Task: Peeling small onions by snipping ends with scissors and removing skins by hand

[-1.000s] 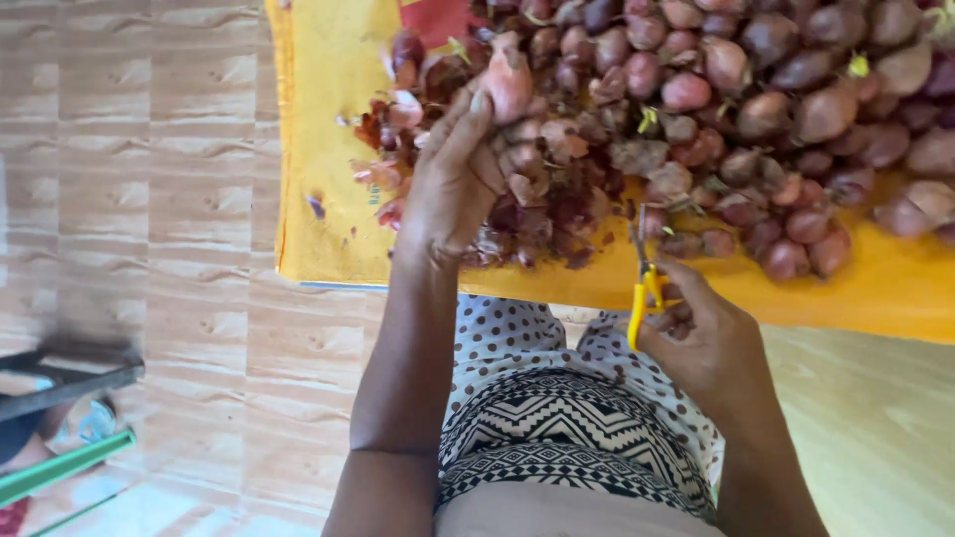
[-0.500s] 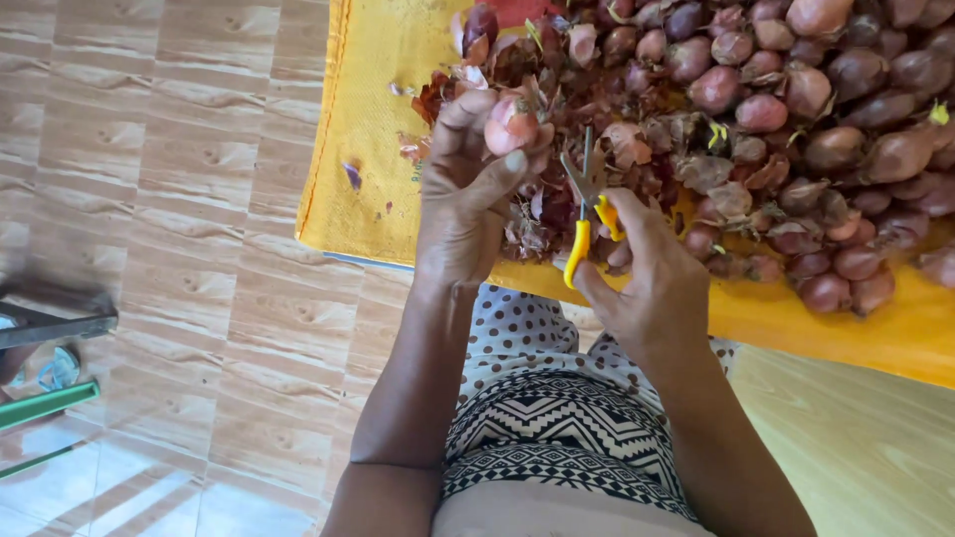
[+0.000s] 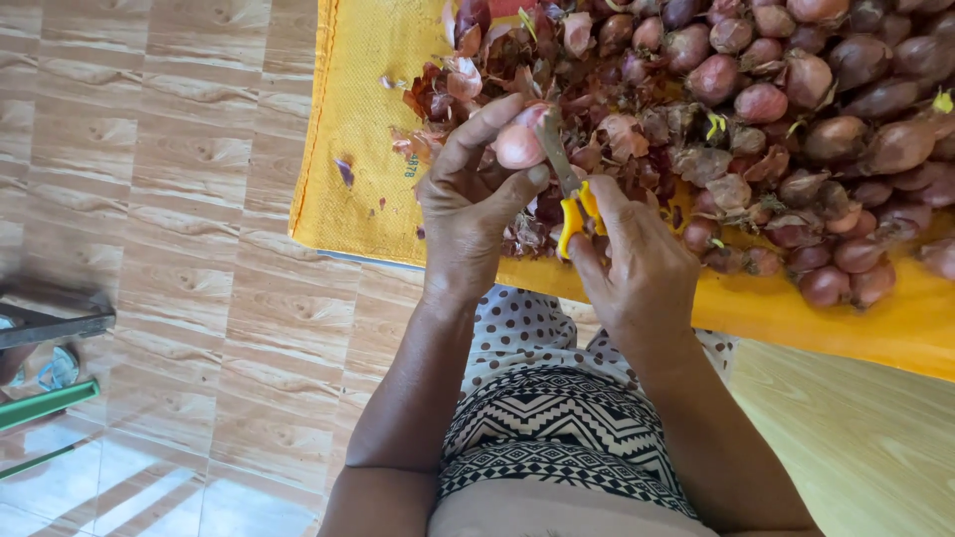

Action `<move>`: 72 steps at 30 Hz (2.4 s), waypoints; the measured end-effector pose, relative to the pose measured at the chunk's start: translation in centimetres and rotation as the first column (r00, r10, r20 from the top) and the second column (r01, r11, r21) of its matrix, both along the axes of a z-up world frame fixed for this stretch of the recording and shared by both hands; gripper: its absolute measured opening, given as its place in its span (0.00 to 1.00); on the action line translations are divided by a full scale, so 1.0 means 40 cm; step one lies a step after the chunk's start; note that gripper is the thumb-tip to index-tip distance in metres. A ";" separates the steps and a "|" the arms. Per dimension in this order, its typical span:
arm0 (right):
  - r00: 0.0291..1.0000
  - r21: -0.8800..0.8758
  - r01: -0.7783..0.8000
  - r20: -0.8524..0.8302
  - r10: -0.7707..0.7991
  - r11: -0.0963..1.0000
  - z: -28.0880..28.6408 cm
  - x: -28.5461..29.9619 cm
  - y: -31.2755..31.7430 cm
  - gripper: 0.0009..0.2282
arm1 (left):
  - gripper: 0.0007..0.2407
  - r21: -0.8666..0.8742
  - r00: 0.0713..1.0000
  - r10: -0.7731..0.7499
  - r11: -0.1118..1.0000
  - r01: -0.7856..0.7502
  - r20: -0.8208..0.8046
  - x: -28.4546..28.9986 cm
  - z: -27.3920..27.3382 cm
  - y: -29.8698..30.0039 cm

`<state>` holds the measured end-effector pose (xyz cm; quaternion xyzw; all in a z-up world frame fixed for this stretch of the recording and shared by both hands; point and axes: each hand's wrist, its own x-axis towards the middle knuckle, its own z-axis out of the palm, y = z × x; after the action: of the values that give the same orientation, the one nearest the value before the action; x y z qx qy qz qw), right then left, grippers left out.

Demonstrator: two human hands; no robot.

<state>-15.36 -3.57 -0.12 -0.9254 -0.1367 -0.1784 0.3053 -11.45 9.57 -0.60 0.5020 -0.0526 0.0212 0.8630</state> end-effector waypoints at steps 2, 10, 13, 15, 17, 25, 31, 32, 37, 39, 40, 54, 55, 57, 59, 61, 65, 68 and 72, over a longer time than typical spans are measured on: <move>1.000 0.083 0.015 0.017 -0.016 0.996 -0.006 -0.006 -0.003 0.19 | 0.18 -0.106 0.999 -0.035 0.994 0.033 -0.016 -0.003 -0.011 -0.003; 0.964 0.314 0.010 -0.254 0.074 0.949 0.006 -0.008 -0.035 0.24 | 0.12 -0.313 0.989 -0.148 0.940 0.138 -0.010 -0.001 -0.029 0.001; 0.972 0.286 -0.008 -0.223 0.074 0.958 0.005 -0.012 -0.033 0.23 | 0.14 -0.303 0.983 -0.182 0.939 0.163 -0.035 -0.005 -0.023 0.001; 0.979 0.269 -0.013 -0.191 0.067 0.963 0.006 -0.013 -0.032 0.22 | 0.17 -0.296 0.977 -0.196 0.941 0.165 -0.080 -0.006 -0.019 0.001; 0.986 0.241 -0.024 -0.156 0.063 0.970 0.009 -0.013 -0.031 0.21 | 0.17 -0.285 0.970 -0.230 0.938 0.198 -0.081 -0.007 -0.017 0.004; 0.984 0.233 -0.030 -0.162 0.069 0.972 0.007 -0.021 -0.049 0.16 | 0.15 -0.281 0.956 -0.286 0.925 0.256 -0.070 0.005 -0.026 0.025; 0.967 0.273 -0.026 -0.238 0.094 0.962 -0.008 -0.015 -0.051 0.22 | 0.15 -0.257 0.963 -0.269 0.933 0.251 -0.036 0.011 -0.036 0.021; 0.978 0.185 -0.036 -0.195 0.073 0.982 -0.014 -0.013 -0.050 0.22 | 0.15 -0.241 0.962 -0.272 0.935 0.260 -0.020 0.011 -0.035 0.020; 0.974 0.281 0.008 -0.220 0.056 0.960 -0.014 -0.020 -0.055 0.19 | 0.16 -0.213 0.963 -0.268 0.941 0.262 0.001 0.012 -0.028 0.021; 0.958 0.355 0.043 -0.279 0.062 0.934 -0.010 -0.017 -0.056 0.19 | 0.16 -0.195 0.964 -0.267 0.945 0.264 0.013 0.015 -0.032 0.024; 0.967 0.292 0.013 -0.249 0.063 0.956 -0.005 -0.014 -0.056 0.21 | 0.16 -0.185 0.963 -0.269 0.946 0.267 0.019 0.017 -0.035 0.025; 0.986 0.132 -0.029 -0.160 0.050 0.991 -0.024 -0.012 -0.052 0.18 | 0.19 -0.203 0.955 -0.296 0.935 0.291 0.008 0.016 -0.040 0.033; 0.972 0.236 0.000 -0.230 0.056 0.972 -0.019 -0.014 -0.050 0.18 | 0.20 -0.233 0.953 -0.303 0.926 0.296 0.007 0.017 -0.041 0.034; 0.953 0.336 0.036 -0.296 0.069 0.941 -0.014 -0.014 -0.049 0.18 | 0.20 -0.263 0.950 -0.312 0.916 0.302 0.007 0.017 -0.042 0.036; 0.976 0.226 -0.050 -0.196 0.096 0.973 -0.013 -0.012 -0.050 0.20 | 0.20 -0.259 0.953 -0.302 0.922 0.289 -0.010 0.017 -0.041 0.037; 0.983 0.122 -0.040 -0.172 0.061 0.992 -0.006 -0.015 -0.047 0.21 | 0.20 -0.255 0.954 -0.300 0.924 0.285 -0.022 0.016 -0.036 0.035; 0.996 -0.070 -0.014 -0.093 0.008 0.997 -0.019 -0.018 -0.049 0.23 | 0.20 -0.223 0.953 -0.303 0.929 0.297 0.003 0.012 -0.031 0.030; 0.994 0.056 -0.034 -0.098 0.040 0.998 -0.009 -0.019 -0.049 0.22 | 0.18 -0.214 0.954 -0.299 0.933 0.291 -0.007 0.013 -0.027 0.026; 0.993 0.073 -0.032 -0.109 0.040 0.997 -0.016 -0.021 -0.054 0.22 | 0.19 -0.224 0.950 -0.312 0.926 0.303 -0.007 0.012 -0.025 0.026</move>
<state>-16.22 -5.75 -0.74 -0.9196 -0.1299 -0.1264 0.3485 -10.97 10.62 -1.61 0.3893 -0.1095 -0.1192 0.9068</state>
